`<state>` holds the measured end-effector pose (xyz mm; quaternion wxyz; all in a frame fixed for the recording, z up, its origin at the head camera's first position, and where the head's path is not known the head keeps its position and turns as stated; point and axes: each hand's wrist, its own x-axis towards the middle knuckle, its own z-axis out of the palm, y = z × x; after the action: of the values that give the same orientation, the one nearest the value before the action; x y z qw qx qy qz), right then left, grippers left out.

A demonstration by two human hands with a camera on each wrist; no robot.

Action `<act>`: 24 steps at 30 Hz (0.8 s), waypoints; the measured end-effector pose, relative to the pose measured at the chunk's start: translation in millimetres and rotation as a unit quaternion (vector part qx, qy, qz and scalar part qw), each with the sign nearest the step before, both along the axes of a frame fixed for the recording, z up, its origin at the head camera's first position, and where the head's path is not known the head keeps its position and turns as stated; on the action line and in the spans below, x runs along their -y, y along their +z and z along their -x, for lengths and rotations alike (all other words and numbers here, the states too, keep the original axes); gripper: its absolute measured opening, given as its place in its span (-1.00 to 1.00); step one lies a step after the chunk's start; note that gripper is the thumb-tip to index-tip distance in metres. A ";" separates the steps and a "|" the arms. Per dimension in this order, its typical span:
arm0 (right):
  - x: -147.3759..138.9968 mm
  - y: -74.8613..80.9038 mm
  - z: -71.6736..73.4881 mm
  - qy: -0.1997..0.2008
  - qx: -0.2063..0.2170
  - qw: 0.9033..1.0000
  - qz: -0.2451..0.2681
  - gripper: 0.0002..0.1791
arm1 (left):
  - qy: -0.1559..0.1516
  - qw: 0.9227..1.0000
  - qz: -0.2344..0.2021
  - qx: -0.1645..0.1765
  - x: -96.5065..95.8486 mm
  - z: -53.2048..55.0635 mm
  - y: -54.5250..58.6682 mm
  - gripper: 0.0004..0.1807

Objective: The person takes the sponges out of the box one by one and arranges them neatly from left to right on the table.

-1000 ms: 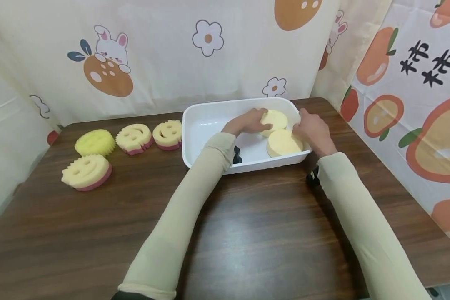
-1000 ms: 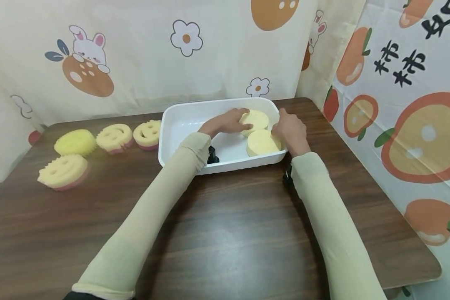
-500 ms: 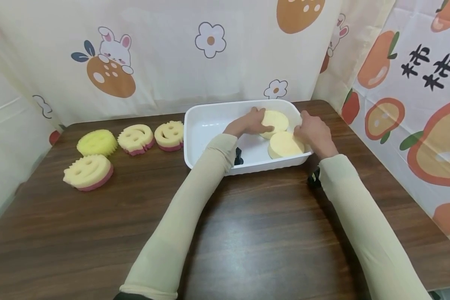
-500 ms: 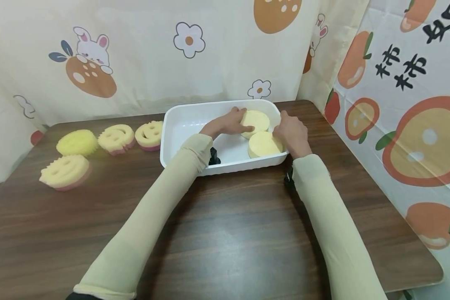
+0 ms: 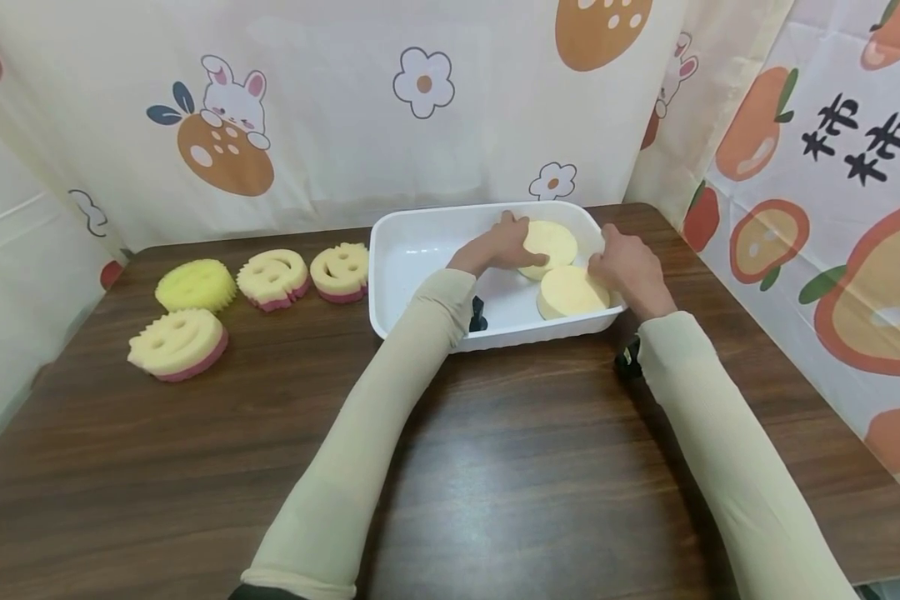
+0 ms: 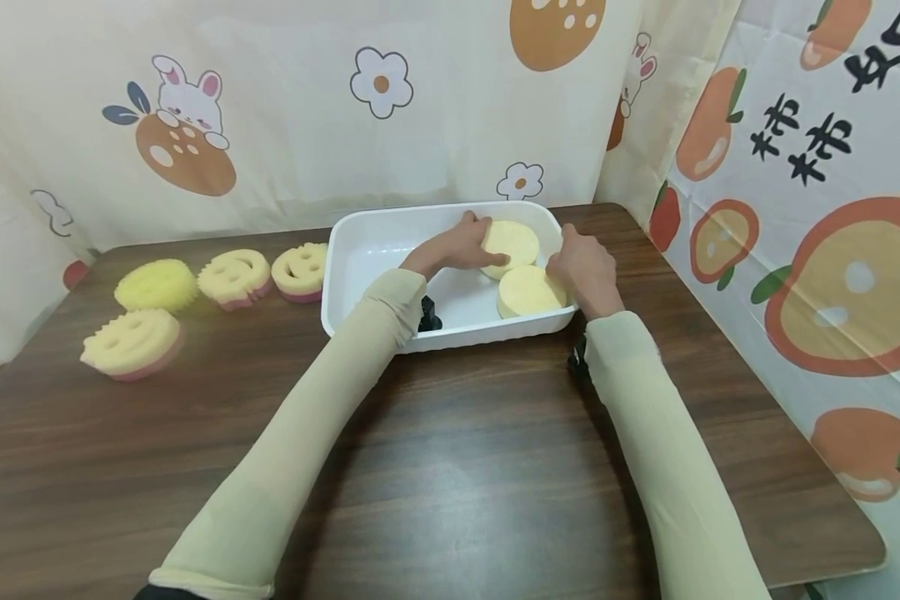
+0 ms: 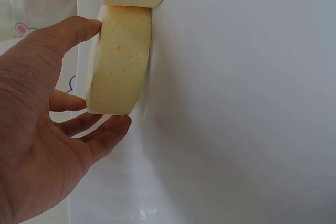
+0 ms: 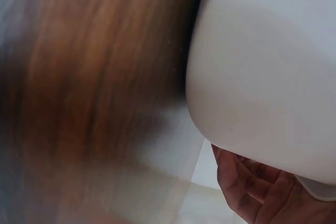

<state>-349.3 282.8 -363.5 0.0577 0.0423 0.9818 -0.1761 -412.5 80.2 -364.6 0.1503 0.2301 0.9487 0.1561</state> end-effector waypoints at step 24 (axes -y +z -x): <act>-1.1 0.3 -2.0 0.005 0.002 1.000 0.009 -0.32 | 0.021 0.998 -0.048 -0.033 2.0 -1.7 3.9 -0.09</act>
<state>-347.3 283.9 -363.3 0.0608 0.0368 0.9802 -0.1847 -410.8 78.1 -360.6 0.1039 0.2219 0.9492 0.1973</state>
